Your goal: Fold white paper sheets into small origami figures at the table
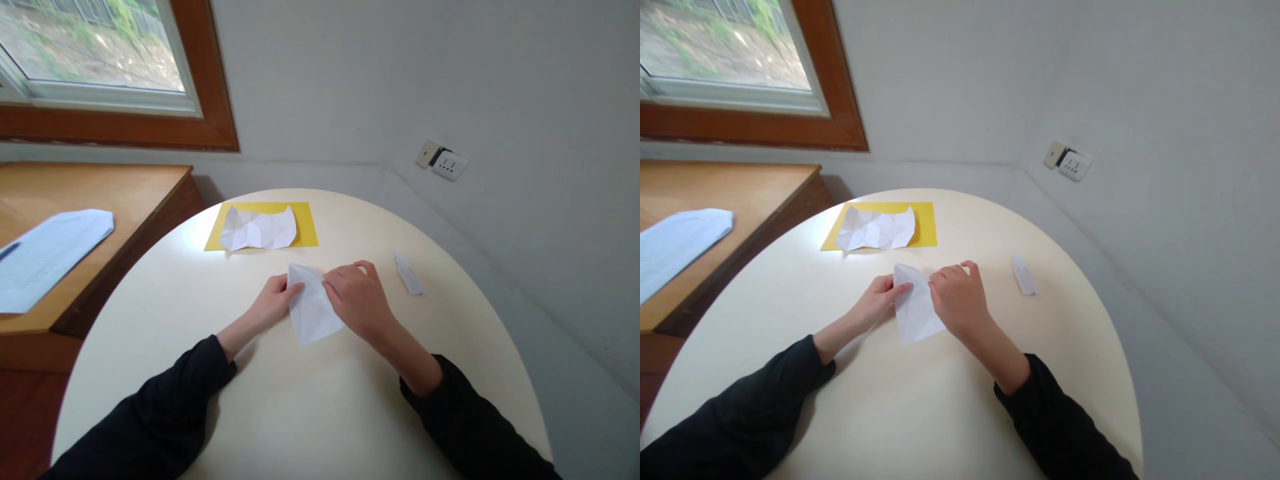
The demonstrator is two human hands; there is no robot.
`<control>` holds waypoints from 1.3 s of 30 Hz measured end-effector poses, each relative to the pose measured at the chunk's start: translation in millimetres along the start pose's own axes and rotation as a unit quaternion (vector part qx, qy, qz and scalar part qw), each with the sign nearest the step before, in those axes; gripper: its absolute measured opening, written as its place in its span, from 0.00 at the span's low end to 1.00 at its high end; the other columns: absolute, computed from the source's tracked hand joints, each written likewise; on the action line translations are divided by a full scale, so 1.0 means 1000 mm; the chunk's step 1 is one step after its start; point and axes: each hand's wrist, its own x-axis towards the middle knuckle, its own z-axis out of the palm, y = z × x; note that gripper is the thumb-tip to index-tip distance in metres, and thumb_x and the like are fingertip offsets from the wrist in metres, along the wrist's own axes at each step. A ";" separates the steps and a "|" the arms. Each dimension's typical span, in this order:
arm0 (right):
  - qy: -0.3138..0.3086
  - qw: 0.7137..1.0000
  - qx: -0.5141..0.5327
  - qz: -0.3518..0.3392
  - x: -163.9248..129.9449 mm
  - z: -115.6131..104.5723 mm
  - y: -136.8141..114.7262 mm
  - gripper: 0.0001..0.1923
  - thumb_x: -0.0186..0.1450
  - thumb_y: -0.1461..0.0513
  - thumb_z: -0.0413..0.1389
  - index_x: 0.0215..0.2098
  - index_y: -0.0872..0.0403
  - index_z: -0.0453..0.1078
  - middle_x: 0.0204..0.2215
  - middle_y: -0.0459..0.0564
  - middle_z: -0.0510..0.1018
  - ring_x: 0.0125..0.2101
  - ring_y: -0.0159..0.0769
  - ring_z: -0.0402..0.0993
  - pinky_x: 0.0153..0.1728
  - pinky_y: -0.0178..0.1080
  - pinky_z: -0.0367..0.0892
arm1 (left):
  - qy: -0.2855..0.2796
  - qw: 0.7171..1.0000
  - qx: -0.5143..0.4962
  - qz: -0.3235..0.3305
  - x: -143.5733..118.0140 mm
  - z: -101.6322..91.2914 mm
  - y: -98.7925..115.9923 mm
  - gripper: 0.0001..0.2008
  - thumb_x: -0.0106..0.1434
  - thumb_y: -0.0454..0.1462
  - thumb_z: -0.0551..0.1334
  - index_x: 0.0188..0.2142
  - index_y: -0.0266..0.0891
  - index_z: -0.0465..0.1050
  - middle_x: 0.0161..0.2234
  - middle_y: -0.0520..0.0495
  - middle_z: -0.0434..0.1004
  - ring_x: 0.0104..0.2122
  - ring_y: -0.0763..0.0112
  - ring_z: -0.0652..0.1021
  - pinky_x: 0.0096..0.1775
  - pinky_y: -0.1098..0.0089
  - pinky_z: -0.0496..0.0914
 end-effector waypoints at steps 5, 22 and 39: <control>-0.087 0.987 0.129 0.048 0.004 -0.009 0.010 0.13 0.63 0.63 0.47 0.27 0.56 0.71 0.26 0.50 0.77 0.26 0.32 0.68 0.32 0.36 0.55 | -0.045 0.998 0.034 -0.001 0.000 -0.005 0.003 0.19 0.50 0.46 0.61 0.34 0.31 0.73 0.29 0.44 0.76 0.30 0.64 0.73 0.32 0.68 0.66; -0.162 0.906 0.384 -0.080 -0.002 -0.036 0.049 0.18 0.61 0.64 0.46 0.48 0.48 0.66 0.48 0.49 0.69 0.49 0.36 0.64 0.49 0.44 0.60 | -0.162 0.983 0.051 -0.071 -0.003 -0.013 0.007 0.15 0.52 0.40 0.61 0.37 0.32 0.73 0.30 0.45 0.76 0.28 0.69 0.74 0.31 0.71 0.66; -0.324 0.858 0.387 -0.096 -0.001 -0.018 0.038 0.15 0.59 0.54 0.52 0.28 0.58 0.74 0.21 0.44 0.73 0.24 0.28 0.64 0.27 0.31 0.58 | -0.286 0.949 -0.005 -0.129 -0.008 -0.018 0.008 0.15 0.48 0.39 0.64 0.35 0.33 0.75 0.27 0.47 0.75 0.24 0.73 0.71 0.29 0.73 0.64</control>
